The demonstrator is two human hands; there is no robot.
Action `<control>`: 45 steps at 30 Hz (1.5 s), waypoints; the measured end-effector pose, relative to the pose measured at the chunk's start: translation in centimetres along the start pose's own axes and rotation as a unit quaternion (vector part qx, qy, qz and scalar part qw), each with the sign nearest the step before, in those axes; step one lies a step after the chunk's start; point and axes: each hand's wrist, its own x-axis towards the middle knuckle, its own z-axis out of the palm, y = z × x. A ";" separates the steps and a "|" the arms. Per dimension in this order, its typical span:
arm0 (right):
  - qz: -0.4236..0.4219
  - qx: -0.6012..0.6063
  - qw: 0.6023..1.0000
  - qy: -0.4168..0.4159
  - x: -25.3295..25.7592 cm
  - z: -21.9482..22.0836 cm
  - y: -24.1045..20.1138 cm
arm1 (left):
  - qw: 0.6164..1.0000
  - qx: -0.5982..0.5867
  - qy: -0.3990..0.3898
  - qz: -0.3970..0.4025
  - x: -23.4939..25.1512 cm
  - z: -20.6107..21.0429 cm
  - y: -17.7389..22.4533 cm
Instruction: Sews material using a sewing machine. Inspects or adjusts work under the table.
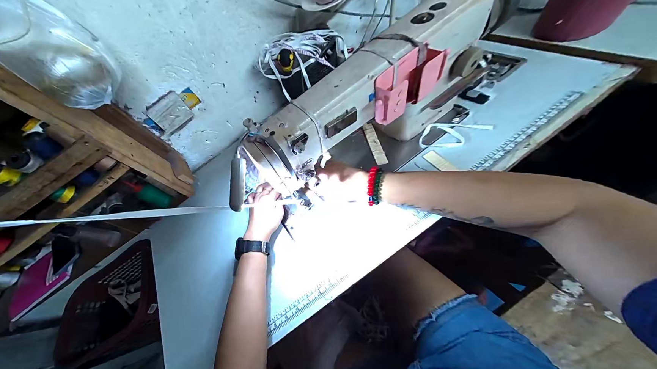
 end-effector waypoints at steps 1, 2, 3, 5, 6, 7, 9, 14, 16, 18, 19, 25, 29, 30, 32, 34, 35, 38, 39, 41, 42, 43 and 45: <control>-0.002 0.020 1.000 -0.010 0.1 -0.2 -0.5 | 1.000 -0.008 -0.006 -0.012 0.0 -0.1 0.1; -0.030 -0.020 0.999 -0.034 0.5 -0.4 -0.6 | 1.000 -0.016 -0.010 -0.025 0.0 -0.2 0.3; -0.054 -0.051 0.996 -0.053 0.9 -0.5 -0.5 | 0.999 -0.021 -0.008 -0.031 0.0 -0.3 0.3; -0.038 -0.016 0.997 -0.061 1.1 -0.9 0.1 | 0.999 -0.026 0.031 -0.022 -0.3 0.2 -0.4; -0.019 -0.006 0.997 -0.078 1.0 -1.2 0.5 | 0.998 -0.029 0.062 -0.016 -0.8 0.5 -1.1; -0.033 -0.017 0.996 -0.075 0.9 -1.1 1.2 | 0.996 -0.031 0.084 -0.029 -1.6 0.6 -1.9; -0.042 -0.037 0.997 -0.044 0.0 -0.3 3.1 | 0.990 -0.032 0.103 -0.092 -4.1 0.4 -2.9; -0.104 -0.008 0.988 0.118 -5.9 2.9 2.5 | 0.988 -0.003 0.100 -0.119 -13.5 -3.2 0.1; -0.222 0.024 0.952 0.209 -6.1 5.2 0.3 | 0.988 -0.019 0.113 -0.103 -16.8 -5.8 2.6; -0.274 0.002 0.927 0.258 -4.8 7.0 -2.9 | 0.986 -0.060 0.117 -0.104 -19.6 -9.9 5.6; -0.290 0.018 0.929 0.230 -4.3 7.2 -4.8 | 0.983 -0.088 0.114 -0.115 -21.3 -12.4 7.3; -0.367 0.452 0.799 -0.153 -5.4 10.7 -16.9 | 0.918 -0.164 0.287 -0.217 -35.9 -22.8 12.9; -0.178 0.687 0.620 -0.334 -7.7 14.3 -23.6 | 0.835 -0.147 0.340 -0.406 -48.8 -21.8 18.6; -0.164 0.690 0.624 -0.327 -7.9 15.1 -25.3 | 0.806 -0.156 0.351 -0.450 -51.6 -20.4 20.1; -0.210 0.612 0.706 -0.288 -7.9 16.9 -28.8 | 0.752 -0.198 0.370 -0.509 -56.5 -17.1 22.6; -0.306 0.473 0.785 -0.258 -7.7 18.8 -31.9 | 0.684 -0.248 0.416 -0.546 -60.3 -13.3 24.7; -0.331 0.412 0.807 -0.263 -7.9 19.4 -33.6 | 0.643 -0.264 0.443 -0.567 -61.6 -11.5 25.4; -0.359 0.273 0.839 -0.304 -10.6 20.5 -38.3 | 0.532 -0.263 0.484 -0.643 -64.7 -6.2 26.0; -0.380 0.232 0.845 -0.296 -10.8 22.8 -39.8 | 0.507 -0.244 0.466 -0.683 -65.6 -4.5 25.8; -0.423 0.144 0.852 -0.273 -10.7 26.9 -41.2 | 0.499 -0.202 0.367 -0.758 -67.5 -1.6 25.6; -0.438 0.107 0.854 -0.259 -10.7 27.8 -40.7 | 0.518 -0.183 0.303 -0.778 -68.4 -0.6 25.5; -0.443 0.085 0.856 -0.250 -10.6 28.0 -39.6 | 0.543 -0.159 0.243 -0.788 -69.2 -0.2 25.2; -0.431 0.090 0.872 -0.215 -10.1 28.3 -35.6 | 0.578 -0.107 0.154 -0.794 -69.9 -1.3 24.8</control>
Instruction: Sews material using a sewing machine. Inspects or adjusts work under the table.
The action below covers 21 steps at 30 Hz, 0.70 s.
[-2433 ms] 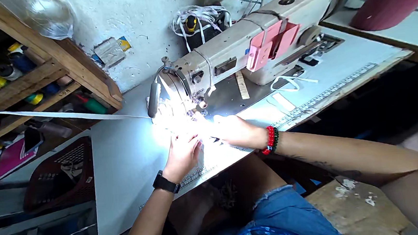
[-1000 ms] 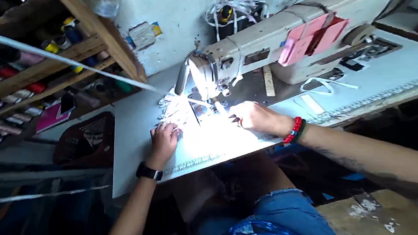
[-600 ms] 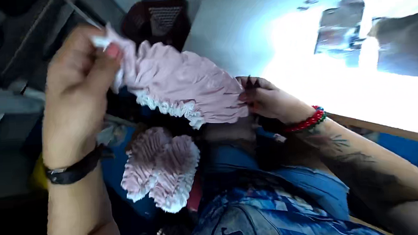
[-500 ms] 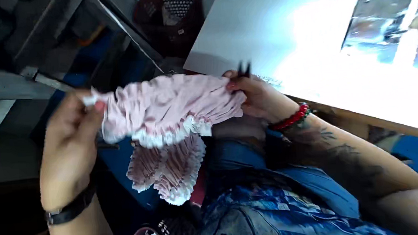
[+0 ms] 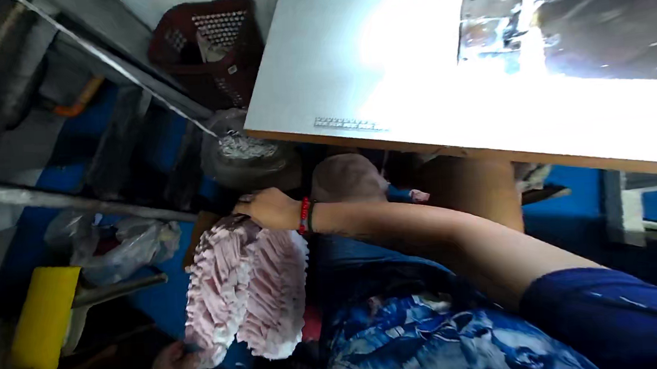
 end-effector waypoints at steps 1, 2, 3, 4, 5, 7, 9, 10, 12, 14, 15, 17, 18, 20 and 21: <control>0.026 -0.003 0.999 0.020 -1.8 -0.2 1.9 | 0.999 0.032 0.010 0.012 0.3 -0.9 0.7; 0.074 -0.004 0.997 0.028 -3.9 -0.6 3.9 | 0.998 0.052 0.030 0.030 0.5 -1.7 1.7; 0.138 0.005 0.990 0.027 -6.2 -1.3 5.7 | 0.995 0.067 0.052 0.048 0.8 -2.4 3.2; 0.212 0.027 0.977 0.024 -8.8 -2.2 7.3 | 0.992 0.070 0.072 0.077 1.0 -2.9 4.9; 0.292 0.057 0.954 0.031 -11.4 -2.8 8.9 | 0.988 0.057 0.082 0.120 1.5 -2.9 6.7; 0.451 0.147 0.880 0.014 -16.9 -3.9 11.6 | 0.974 0.011 0.062 0.216 2.6 -1.8 10.9; 0.541 0.153 0.826 -0.034 -19.2 -3.2 15.5 | 0.952 -0.021 0.020 0.304 3.6 0.9 15.9; 0.532 0.130 0.836 -0.002 -19.2 -2.4 16.9 | 0.939 -0.027 -0.005 0.343 4.0 2.5 18.5; 0.463 0.055 0.882 0.062 -19.4 -1.4 17.8 | 0.910 -0.002 -0.064 0.409 4.6 5.9 23.4; 0.424 0.075 0.902 0.040 -19.2 -3.6 15.3 | 0.887 0.055 -0.138 0.437 4.6 8.9 27.6; 0.391 0.054 0.916 0.072 -18.2 -4.9 13.6 | 0.875 0.080 -0.173 0.445 4.6 10.4 29.4; 0.357 0.027 0.930 0.086 -17.4 -7.5 10.2 | 0.853 0.124 -0.234 0.451 4.6 13.2 32.0; 0.349 0.011 0.934 0.083 -17.4 -8.5 9.0 | 0.844 0.145 -0.257 0.448 4.6 14.6 33.2; 0.362 0.022 0.931 0.033 -17.5 -10.8 7.2 | 0.832 0.195 -0.296 0.426 4.9 17.0 35.2; 0.362 0.028 0.931 0.026 -17.7 -10.8 7.5 | 0.832 0.214 -0.299 0.415 5.1 18.1 36.0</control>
